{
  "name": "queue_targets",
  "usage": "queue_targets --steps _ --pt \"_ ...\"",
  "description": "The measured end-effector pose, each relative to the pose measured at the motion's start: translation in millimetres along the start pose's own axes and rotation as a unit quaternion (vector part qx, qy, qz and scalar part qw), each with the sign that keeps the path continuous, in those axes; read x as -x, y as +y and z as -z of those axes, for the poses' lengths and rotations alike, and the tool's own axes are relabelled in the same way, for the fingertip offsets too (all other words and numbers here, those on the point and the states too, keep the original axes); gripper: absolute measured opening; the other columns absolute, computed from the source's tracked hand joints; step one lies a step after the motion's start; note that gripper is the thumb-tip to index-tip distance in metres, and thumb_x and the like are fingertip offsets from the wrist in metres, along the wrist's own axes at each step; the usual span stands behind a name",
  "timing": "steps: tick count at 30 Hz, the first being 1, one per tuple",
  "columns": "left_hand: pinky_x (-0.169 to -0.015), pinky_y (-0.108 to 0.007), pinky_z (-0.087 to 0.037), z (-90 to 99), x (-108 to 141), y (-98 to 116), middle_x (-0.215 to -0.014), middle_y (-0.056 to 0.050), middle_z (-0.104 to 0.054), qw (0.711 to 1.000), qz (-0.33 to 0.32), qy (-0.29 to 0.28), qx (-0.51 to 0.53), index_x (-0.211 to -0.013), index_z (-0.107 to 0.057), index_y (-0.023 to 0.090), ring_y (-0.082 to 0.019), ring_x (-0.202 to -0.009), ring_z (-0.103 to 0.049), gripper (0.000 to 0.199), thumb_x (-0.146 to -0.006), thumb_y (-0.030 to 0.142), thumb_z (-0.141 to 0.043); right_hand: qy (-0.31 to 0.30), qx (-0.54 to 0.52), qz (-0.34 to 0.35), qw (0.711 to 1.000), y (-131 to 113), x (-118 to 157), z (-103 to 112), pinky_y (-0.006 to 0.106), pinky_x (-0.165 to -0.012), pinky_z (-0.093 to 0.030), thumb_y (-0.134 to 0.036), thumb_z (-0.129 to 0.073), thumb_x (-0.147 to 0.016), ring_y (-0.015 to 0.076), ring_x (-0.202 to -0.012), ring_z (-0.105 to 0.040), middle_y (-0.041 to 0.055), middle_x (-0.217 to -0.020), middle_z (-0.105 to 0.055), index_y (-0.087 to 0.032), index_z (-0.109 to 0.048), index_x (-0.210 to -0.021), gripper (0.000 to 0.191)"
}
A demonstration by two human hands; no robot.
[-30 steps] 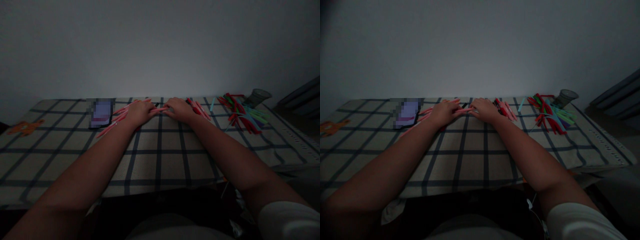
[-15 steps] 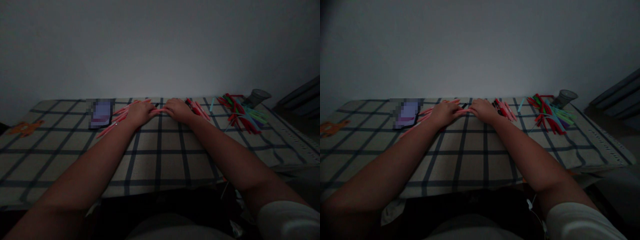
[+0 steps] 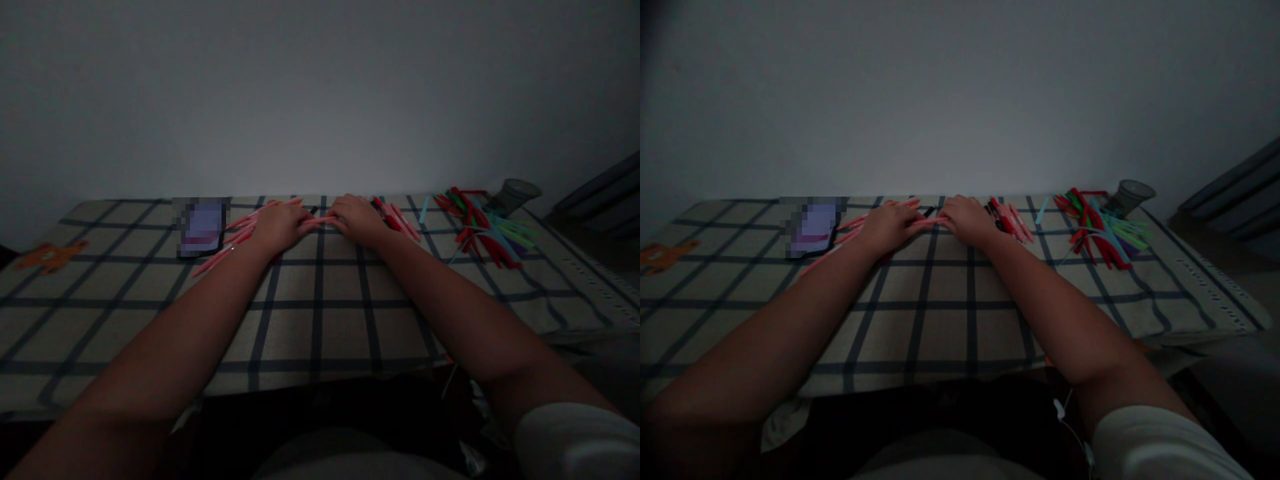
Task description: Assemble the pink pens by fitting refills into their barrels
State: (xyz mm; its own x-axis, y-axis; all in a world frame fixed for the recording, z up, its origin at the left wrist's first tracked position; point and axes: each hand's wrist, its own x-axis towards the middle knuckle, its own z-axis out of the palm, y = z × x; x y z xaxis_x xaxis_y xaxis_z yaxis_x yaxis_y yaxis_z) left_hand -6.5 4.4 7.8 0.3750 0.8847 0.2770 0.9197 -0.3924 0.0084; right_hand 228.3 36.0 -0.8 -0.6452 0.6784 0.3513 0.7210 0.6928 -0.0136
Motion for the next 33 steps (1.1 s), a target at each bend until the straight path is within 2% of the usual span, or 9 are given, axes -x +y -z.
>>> queue_targets --steps 9,16,20,25,30,33 --pt "-0.092 -0.037 -0.049 3.0 0.4 3.3 -0.124 -0.006 -0.083 1.000 0.008 -0.007 -0.001 -0.118 -0.085 0.032 -0.029 -0.114 -0.074 0.051 -0.108 0.069 -0.052 -0.005 0.005 -0.006 1.000 -0.5 0.0 -1.0 0.040 -0.094 -0.041 -0.035 -0.059 -0.111 0.0306 -0.113 -0.061 0.0145 -0.116 -0.077 -0.017 -0.078 -0.113 0.026" --pt "-0.099 -0.037 -0.049 -2.3 -0.6 -0.6 -0.127 -0.005 -0.083 1.000 -0.003 0.002 0.006 -0.118 -0.085 0.031 -0.029 -0.124 -0.072 0.047 -0.108 0.066 -0.054 0.002 0.004 -0.010 1.000 -0.8 1.2 -1.2 0.040 -0.091 -0.040 -0.033 -0.061 -0.109 0.0301 -0.110 -0.059 0.0134 -0.115 -0.076 -0.019 -0.076 -0.112 0.021" --pt "-0.097 -0.037 -0.049 -2.2 -0.6 -0.8 -0.124 -0.005 -0.083 1.000 -0.005 0.003 0.002 -0.119 -0.084 0.032 -0.028 -0.118 -0.074 0.047 -0.108 0.066 -0.054 0.002 -0.001 -0.011 1.000 -1.3 1.5 -1.3 0.039 -0.091 -0.039 -0.034 -0.063 -0.109 0.0296 -0.109 -0.060 0.0129 -0.113 -0.075 -0.018 -0.075 -0.111 0.019" --pt "-0.096 -0.037 -0.050 1.2 -0.1 4.1 -0.118 -0.007 -0.085 1.000 -0.013 -0.004 -0.012 -0.118 -0.086 0.030 -0.028 -0.114 -0.075 0.051 -0.110 0.064 -0.049 0.033 -0.007 -0.020 0.999 -0.3 1.1 -3.7 0.037 -0.087 -0.037 -0.032 -0.064 -0.108 0.0289 -0.105 -0.058 0.0135 -0.111 -0.073 -0.018 -0.072 -0.107 0.017" --pt "-0.092 -0.039 -0.051 2.1 0.3 6.6 -0.116 -0.009 -0.086 1.000 -0.017 -0.013 -0.018 -0.117 -0.087 0.029 -0.030 -0.112 -0.077 0.055 -0.111 0.065 -0.045 0.046 -0.020 -0.020 0.999 3.0 1.7 -5.3 0.037 -0.086 -0.037 -0.040 -0.063 -0.109 0.0292 -0.105 -0.058 0.0130 -0.109 -0.072 -0.020 -0.073 -0.103 0.023" --pt "-0.095 -0.039 -0.051 1.0 0.1 5.2 -0.117 -0.008 -0.085 1.000 -0.019 -0.009 -0.018 -0.117 -0.086 0.030 -0.030 -0.117 -0.076 0.052 -0.111 0.063 -0.047 0.037 -0.020 -0.018 0.999 4.2 3.0 -6.4 0.038 -0.089 -0.038 -0.043 -0.063 -0.108 0.0297 -0.108 -0.059 0.0136 -0.113 -0.074 -0.020 -0.075 -0.109 0.026"
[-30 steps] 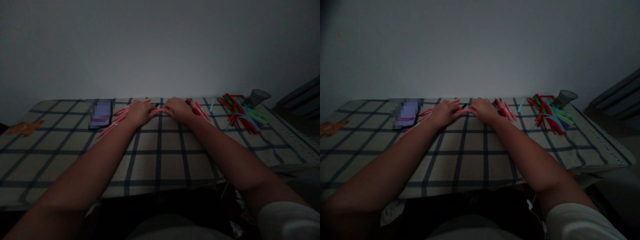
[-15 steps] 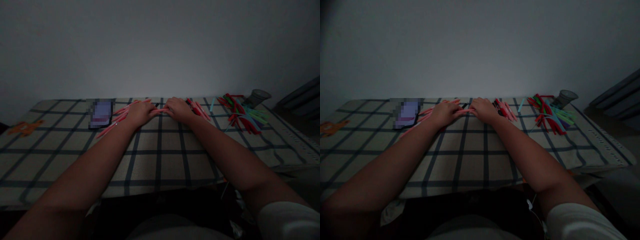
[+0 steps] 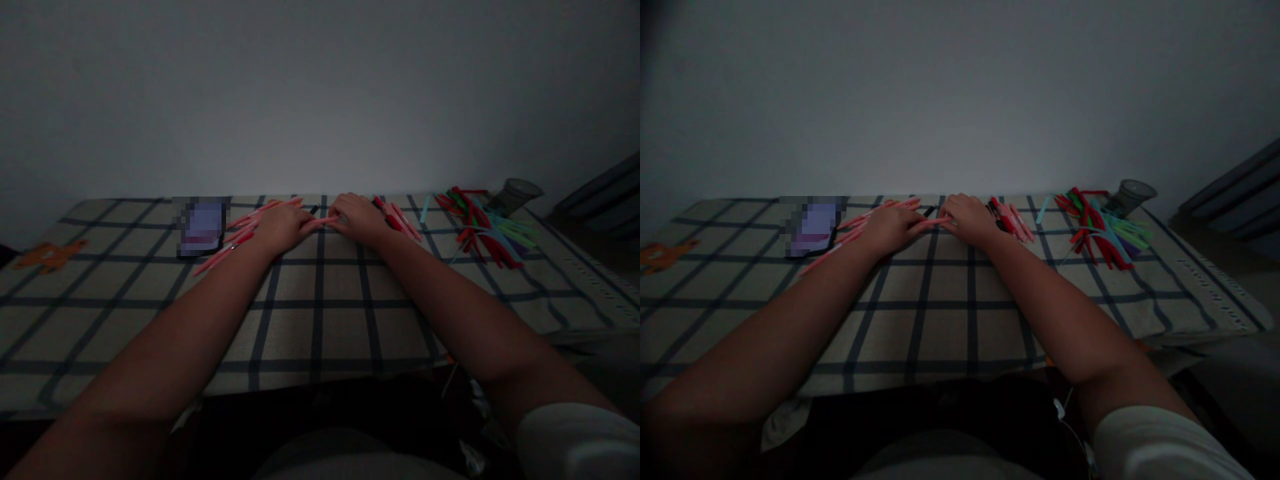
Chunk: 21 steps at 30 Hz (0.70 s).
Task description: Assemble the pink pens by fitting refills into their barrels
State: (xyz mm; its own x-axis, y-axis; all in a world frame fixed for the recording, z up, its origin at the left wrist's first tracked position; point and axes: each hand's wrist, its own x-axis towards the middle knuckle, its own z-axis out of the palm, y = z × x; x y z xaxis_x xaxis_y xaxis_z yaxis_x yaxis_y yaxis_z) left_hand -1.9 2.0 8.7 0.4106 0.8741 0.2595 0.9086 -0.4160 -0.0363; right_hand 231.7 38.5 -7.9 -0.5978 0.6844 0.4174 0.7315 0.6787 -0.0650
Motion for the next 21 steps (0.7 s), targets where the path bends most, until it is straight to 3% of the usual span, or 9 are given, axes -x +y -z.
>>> queue_targets --steps 6,11,17,21 --pt "-0.099 -0.038 -0.050 1.1 0.7 0.3 -0.132 -0.008 -0.082 1.000 0.023 0.003 0.005 -0.120 -0.085 0.029 -0.029 -0.121 -0.074 0.052 -0.111 0.064 -0.046 -0.019 0.013 0.012 1.000 -1.0 0.9 1.4 0.040 -0.094 -0.040 -0.046 -0.050 -0.114 0.0317 -0.117 -0.062 0.0167 -0.128 -0.076 -0.017 -0.077 -0.132 0.044" --pt "-0.101 -0.039 -0.050 0.0 0.3 -0.6 -0.129 -0.008 -0.082 1.000 0.018 0.003 0.005 -0.120 -0.085 0.030 -0.030 -0.121 -0.074 0.051 -0.110 0.065 -0.049 -0.048 0.030 0.013 0.998 -3.3 -1.3 5.3 0.040 -0.093 -0.041 -0.045 -0.047 -0.115 0.0309 -0.113 -0.063 0.0164 -0.122 -0.077 -0.015 -0.081 -0.118 0.045" --pt "-0.098 -0.039 -0.051 2.1 1.3 0.3 -0.124 -0.008 -0.084 1.000 0.017 0.003 0.005 -0.120 -0.085 0.030 -0.032 -0.129 -0.072 0.048 -0.110 0.062 -0.050 -0.008 0.000 -0.002 1.000 -3.1 -0.6 4.4 0.038 -0.089 -0.039 -0.037 -0.061 -0.109 0.0301 -0.108 -0.060 0.0150 -0.115 -0.075 -0.018 -0.076 -0.110 0.024" --pt "-0.099 -0.040 -0.052 5.5 2.2 3.4 -0.130 -0.007 -0.083 1.000 0.015 -0.001 0.008 -0.122 -0.085 0.031 -0.032 -0.132 -0.071 0.047 -0.111 0.060 -0.050 -0.002 -0.005 -0.010 1.000 -2.1 -0.2 2.8 0.038 -0.088 -0.040 -0.036 -0.064 -0.107 0.0291 -0.106 -0.061 0.0140 -0.113 -0.075 -0.019 -0.074 -0.108 0.020"
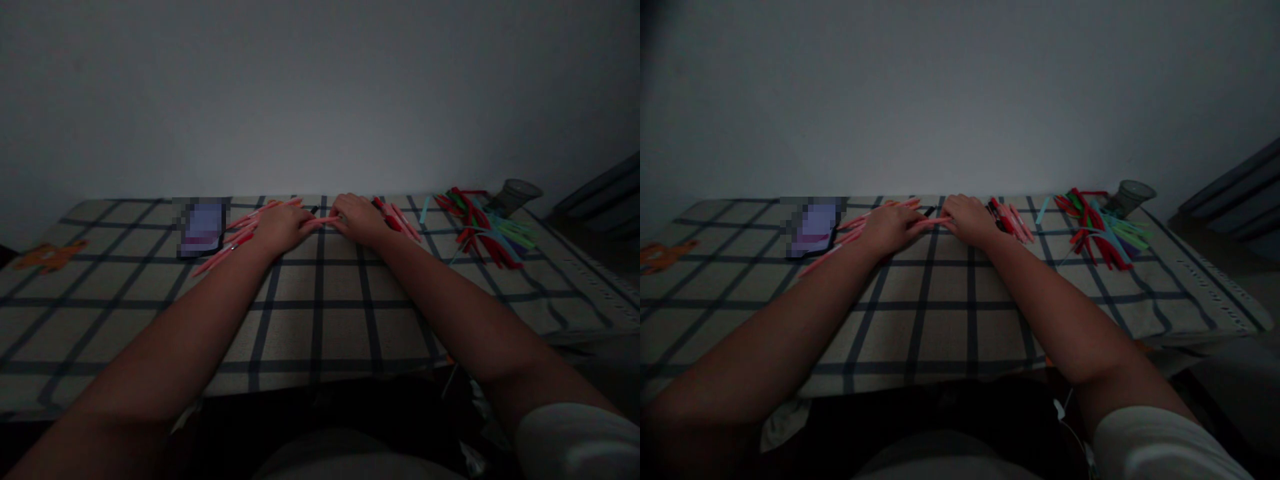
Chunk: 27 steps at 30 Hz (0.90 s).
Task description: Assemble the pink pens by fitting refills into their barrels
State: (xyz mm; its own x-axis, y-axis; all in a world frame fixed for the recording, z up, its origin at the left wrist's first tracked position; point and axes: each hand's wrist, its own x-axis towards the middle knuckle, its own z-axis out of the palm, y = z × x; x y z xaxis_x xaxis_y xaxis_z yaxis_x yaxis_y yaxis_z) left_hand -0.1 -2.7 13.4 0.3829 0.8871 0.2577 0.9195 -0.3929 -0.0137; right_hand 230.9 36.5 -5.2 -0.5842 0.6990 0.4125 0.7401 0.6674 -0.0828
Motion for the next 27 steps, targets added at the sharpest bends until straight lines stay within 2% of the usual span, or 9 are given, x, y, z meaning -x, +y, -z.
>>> queue_targets --steps 5,9,12,15,22,27 --pt "-0.095 -0.041 -0.052 -2.1 -1.4 -0.9 -0.125 -0.007 -0.084 1.000 0.009 -0.002 -0.002 -0.122 -0.085 0.032 -0.032 -0.119 -0.076 0.048 -0.110 0.062 -0.049 0.001 0.005 -0.001 1.000 1.2 1.0 -2.2 0.039 -0.091 -0.041 -0.041 -0.066 -0.106 0.0305 -0.111 -0.061 0.0149 -0.119 -0.075 -0.018 -0.075 -0.121 0.028" --pt "-0.098 -0.039 -0.052 -4.6 -1.7 -3.0 -0.127 -0.007 -0.084 1.000 0.001 0.014 -0.004 -0.118 -0.085 0.031 -0.030 -0.123 -0.074 0.050 -0.110 0.064 -0.048 -0.001 0.007 0.012 1.000 1.1 1.8 -2.4 0.041 -0.095 -0.042 -0.046 -0.055 -0.111 0.0316 -0.118 -0.061 0.0161 -0.127 -0.075 -0.018 -0.075 -0.133 0.041" --pt "-0.100 -0.039 -0.051 -4.2 -1.2 -2.9 -0.128 -0.008 -0.083 1.000 -0.004 0.013 -0.004 -0.116 -0.085 0.029 -0.031 -0.125 -0.073 0.051 -0.110 0.065 -0.049 -0.027 0.020 0.021 0.999 0.0 1.0 -0.1 0.041 -0.094 -0.042 -0.044 -0.048 -0.114 0.0315 -0.117 -0.061 0.0161 -0.125 -0.076 -0.017 -0.080 -0.123 0.042" --pt "-0.100 -0.039 -0.050 -3.9 -1.2 -2.8 -0.123 -0.008 -0.084 1.000 -0.005 0.008 -0.003 -0.115 -0.086 0.029 -0.031 -0.124 -0.074 0.050 -0.110 0.064 -0.050 -0.039 0.029 0.025 0.999 -0.6 -0.4 1.5 0.041 -0.094 -0.041 -0.043 -0.050 -0.114 0.0312 -0.115 -0.062 0.0164 -0.123 -0.076 -0.015 -0.081 -0.115 0.042" --pt "-0.097 -0.037 -0.050 -4.1 -0.7 -2.6 -0.123 -0.006 -0.084 1.000 -0.002 0.005 0.001 -0.118 -0.085 0.031 -0.029 -0.123 -0.074 0.048 -0.110 0.063 -0.050 -0.010 0.009 0.007 1.000 1.8 -0.5 -4.1 0.038 -0.090 -0.039 -0.044 -0.061 -0.109 0.0306 -0.111 -0.060 0.0143 -0.115 -0.073 -0.018 -0.074 -0.112 0.029" --pt "-0.086 -0.037 -0.049 -3.7 -0.2 -1.9 -0.112 -0.007 -0.085 1.000 -0.002 0.003 0.006 -0.119 -0.085 0.032 -0.030 -0.110 -0.077 0.048 -0.108 0.064 -0.052 -0.006 -0.001 0.000 1.000 0.7 -0.2 -3.9 0.038 -0.087 -0.038 -0.042 -0.064 -0.107 0.0292 -0.106 -0.059 0.0132 -0.112 -0.073 -0.020 -0.073 -0.107 0.023"
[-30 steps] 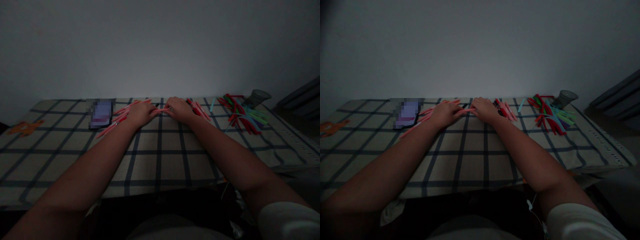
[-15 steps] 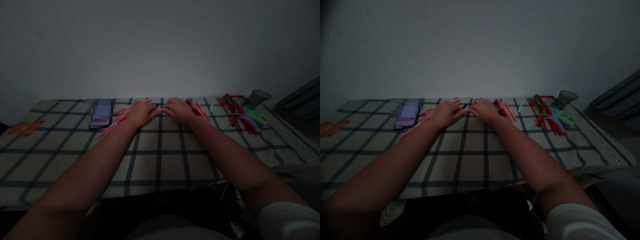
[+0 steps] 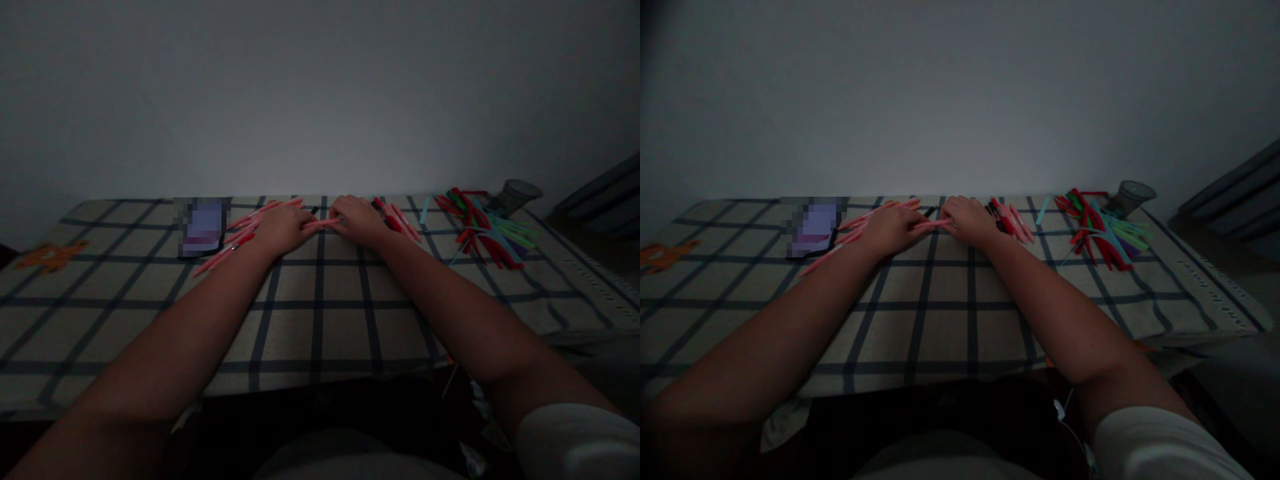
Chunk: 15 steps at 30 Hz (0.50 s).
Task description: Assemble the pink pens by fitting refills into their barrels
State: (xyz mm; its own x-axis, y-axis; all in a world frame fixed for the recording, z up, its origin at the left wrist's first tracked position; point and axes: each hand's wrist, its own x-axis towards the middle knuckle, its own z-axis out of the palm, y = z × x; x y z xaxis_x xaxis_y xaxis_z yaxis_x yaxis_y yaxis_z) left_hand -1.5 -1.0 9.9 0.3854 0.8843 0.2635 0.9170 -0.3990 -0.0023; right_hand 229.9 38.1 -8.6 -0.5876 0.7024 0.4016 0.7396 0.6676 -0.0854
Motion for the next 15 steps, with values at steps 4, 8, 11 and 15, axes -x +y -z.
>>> queue_targets --steps 4,8,11,15 --pt "-0.084 -0.037 -0.049 0.0 0.1 -0.5 -0.111 -0.007 -0.085 1.000 -0.008 -0.006 0.010 -0.119 -0.086 0.031 -0.031 -0.109 -0.076 0.045 -0.107 0.061 -0.054 -0.002 -0.003 0.001 1.000 -0.8 0.4 1.1 0.038 -0.088 -0.038 -0.040 -0.066 -0.106 0.0295 -0.106 -0.061 0.0137 -0.113 -0.075 -0.019 -0.074 -0.110 0.022" --pt "-0.082 -0.036 -0.049 1.2 0.4 0.0 -0.107 -0.008 -0.085 1.000 -0.011 -0.020 0.014 -0.118 -0.086 0.029 -0.029 -0.104 -0.077 0.047 -0.108 0.060 -0.052 0.005 -0.002 0.009 1.000 0.4 1.2 -0.5 0.038 -0.091 -0.039 -0.040 -0.064 -0.106 0.0301 -0.110 -0.061 0.0147 -0.118 -0.075 -0.018 -0.075 -0.119 0.027" --pt "-0.082 -0.035 -0.050 0.5 0.3 0.0 -0.105 -0.008 -0.085 0.999 -0.014 -0.024 0.019 -0.114 -0.086 0.027 -0.027 -0.100 -0.076 0.051 -0.109 0.061 -0.048 -0.007 0.008 0.021 1.000 0.7 1.1 -0.9 0.039 -0.091 -0.039 -0.042 -0.061 -0.108 0.0300 -0.111 -0.060 0.0146 -0.117 -0.075 -0.018 -0.077 -0.114 0.030" --pt "-0.084 -0.036 -0.051 -1.5 -0.1 -0.1 -0.104 -0.009 -0.084 0.999 -0.019 -0.032 0.021 -0.109 -0.085 0.025 -0.027 -0.098 -0.076 0.054 -0.109 0.062 -0.045 -0.017 0.010 0.021 1.000 -0.9 0.6 0.9 0.038 -0.089 -0.039 -0.041 -0.063 -0.107 0.0292 -0.109 -0.061 0.0134 -0.114 -0.076 -0.020 -0.078 -0.107 0.026"
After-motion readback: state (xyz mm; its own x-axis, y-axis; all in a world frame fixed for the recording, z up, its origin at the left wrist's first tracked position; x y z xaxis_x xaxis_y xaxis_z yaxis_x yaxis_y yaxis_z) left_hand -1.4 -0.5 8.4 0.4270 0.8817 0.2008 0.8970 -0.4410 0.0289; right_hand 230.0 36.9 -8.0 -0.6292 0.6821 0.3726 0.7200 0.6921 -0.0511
